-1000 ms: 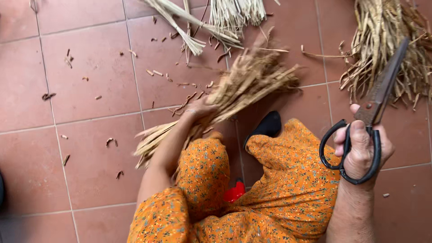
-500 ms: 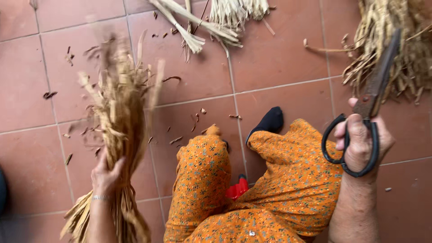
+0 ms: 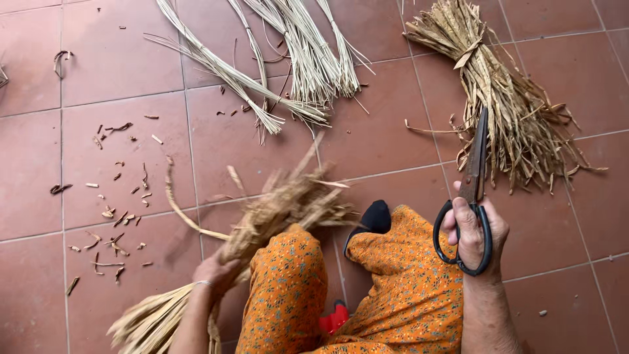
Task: The person sits on a tiled floor and uses shears to trim the ends of a bundle of dried plant stalks. They repeatedly cut protruding stalks, shake the bundle to align the ends, and place the trimmed bundle on the floor.
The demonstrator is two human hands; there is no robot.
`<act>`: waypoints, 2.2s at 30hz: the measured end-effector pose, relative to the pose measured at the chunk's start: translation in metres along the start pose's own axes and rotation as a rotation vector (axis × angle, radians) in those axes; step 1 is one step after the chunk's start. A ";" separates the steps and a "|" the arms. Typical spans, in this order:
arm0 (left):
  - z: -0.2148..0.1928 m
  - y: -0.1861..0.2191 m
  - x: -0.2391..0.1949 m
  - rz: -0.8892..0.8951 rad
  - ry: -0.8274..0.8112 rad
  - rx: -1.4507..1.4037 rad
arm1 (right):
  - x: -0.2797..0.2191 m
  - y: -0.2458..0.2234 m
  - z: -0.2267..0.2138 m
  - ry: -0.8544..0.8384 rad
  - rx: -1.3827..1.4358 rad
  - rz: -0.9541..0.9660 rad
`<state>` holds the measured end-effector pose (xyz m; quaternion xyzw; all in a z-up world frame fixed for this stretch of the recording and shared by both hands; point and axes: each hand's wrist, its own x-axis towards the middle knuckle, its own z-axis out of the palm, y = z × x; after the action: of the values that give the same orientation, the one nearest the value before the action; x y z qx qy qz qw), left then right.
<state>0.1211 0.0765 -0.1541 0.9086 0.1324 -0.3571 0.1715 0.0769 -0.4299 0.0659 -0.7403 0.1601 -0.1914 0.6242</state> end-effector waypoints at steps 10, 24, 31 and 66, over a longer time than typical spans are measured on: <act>-0.100 -0.138 -0.047 -0.311 0.687 -0.749 | -0.002 0.013 -0.014 0.030 -0.032 -0.031; -0.163 -0.134 -0.041 0.330 1.037 -0.923 | -0.039 -0.008 -0.057 0.125 0.206 -0.076; -0.181 -0.095 -0.038 0.273 1.179 -0.253 | -0.002 0.040 -0.110 0.298 0.252 0.063; -0.057 0.173 0.235 0.331 -0.222 0.506 | 0.380 0.410 -0.136 0.320 -0.869 0.449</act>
<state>0.3850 -0.0294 -0.2408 0.8872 -0.1295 -0.4428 0.0092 0.3443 -0.7970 -0.2866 -0.8403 0.4733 -0.0794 0.2521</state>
